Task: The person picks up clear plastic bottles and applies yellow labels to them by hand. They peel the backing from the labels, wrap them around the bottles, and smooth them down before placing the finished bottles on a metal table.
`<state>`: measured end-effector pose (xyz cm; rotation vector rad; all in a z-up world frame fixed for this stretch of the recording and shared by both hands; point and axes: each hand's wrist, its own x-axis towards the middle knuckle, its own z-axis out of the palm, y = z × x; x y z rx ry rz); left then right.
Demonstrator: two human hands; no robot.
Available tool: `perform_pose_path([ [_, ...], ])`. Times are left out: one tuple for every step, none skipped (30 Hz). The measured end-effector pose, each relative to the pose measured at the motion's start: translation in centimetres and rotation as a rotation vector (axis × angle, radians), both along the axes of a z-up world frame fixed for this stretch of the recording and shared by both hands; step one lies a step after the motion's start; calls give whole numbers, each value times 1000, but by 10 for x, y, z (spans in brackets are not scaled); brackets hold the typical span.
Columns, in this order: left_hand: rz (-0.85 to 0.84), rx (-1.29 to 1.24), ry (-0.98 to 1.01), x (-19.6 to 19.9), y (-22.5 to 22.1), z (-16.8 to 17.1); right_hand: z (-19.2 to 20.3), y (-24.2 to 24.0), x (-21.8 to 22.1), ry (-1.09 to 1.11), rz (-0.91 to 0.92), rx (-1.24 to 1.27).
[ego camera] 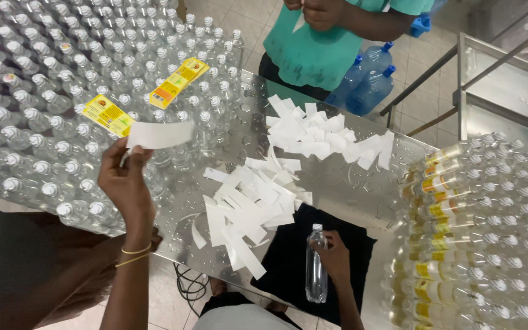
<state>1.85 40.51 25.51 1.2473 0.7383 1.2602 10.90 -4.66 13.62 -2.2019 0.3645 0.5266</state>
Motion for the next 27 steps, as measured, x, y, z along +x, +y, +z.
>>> perform_pose_path([
  [-81, -118, -59, 3, -19, -2, -19, -10, 1, -25, 111, -75],
  [-167, -235, -116, 6, -39, -3, -38, -22, -1, -48, 217, -150],
  [-174, -235, -117, 6, -61, 1, -49, -25, -3, -49, 211, -149],
  [-230, -332, -75, 7, -84, 6, -59, -28, -6, -93, 255, -199],
  [-286, -428, -31, 7, -107, 10, -70, -32, -8, -136, 300, -250],
  [-294, -423, -36, 9, -127, 15, -65, -32, -7, -143, 292, -247],
  [-342, -490, -19, 10, -148, 21, -61, -31, -6, -93, 313, -254],
  [-388, -562, 7, 9, -170, 24, -57, -33, -10, -34, 335, -264],
  [-396, -562, 11, 9, -187, 24, -42, -36, -11, -31, 327, -263],
  [-420, -572, 20, 10, -204, 23, -28, -40, -11, -201, 301, -252],
  [-443, -582, 29, 11, -221, 21, -13, -43, -11, -370, 273, -240],
  [-449, -583, 29, 10, -236, 21, 8, -48, -14, -370, 267, -242],
  [-476, -596, 77, 10, -250, 20, 30, -53, -18, -755, 234, -169],
  [-505, -608, 127, 9, -264, 19, 51, -57, -22, -1143, 192, -89],
  [-513, -608, 129, 11, -278, 17, 75, -52, -25, -1143, 185, -94],
  [-547, -625, 132, 11, -293, 16, 99, -49, -29, -1268, 311, -17],
  [-582, -642, 136, 11, -308, 14, 124, -46, -33, -1390, 442, 62],
  [-597, -643, 138, 10, -320, 16, 122, -46, -31, -1391, 432, 49],
  [-641, -631, 140, 8, -333, 18, 121, -45, -29, -1386, 517, 74],
  [-684, -616, 142, 7, -343, 22, 120, -42, -26, -1381, 600, 102],
  [-699, -613, 143, 6, -349, 15, 123, -43, -27, -1385, 588, 92],
  [-741, -557, 121, 5, -354, 9, 126, -42, -27, -1322, 567, 147],
  [-782, -501, 98, 4, -359, 3, 129, -41, -28, -1260, 546, 203],
  [-784, -497, 97, 5, -360, 0, 123, -44, -29, -1263, 542, 204],
  [-795, -468, 113, 5, -361, -2, 117, -46, -31, -1187, 527, 205],
  [-803, -442, 133, 4, -362, -5, 111, -49, -35, -1105, 514, 207],
  [-801, -441, 136, 3, -363, -3, 110, -50, -39, -1103, 513, 210],
])
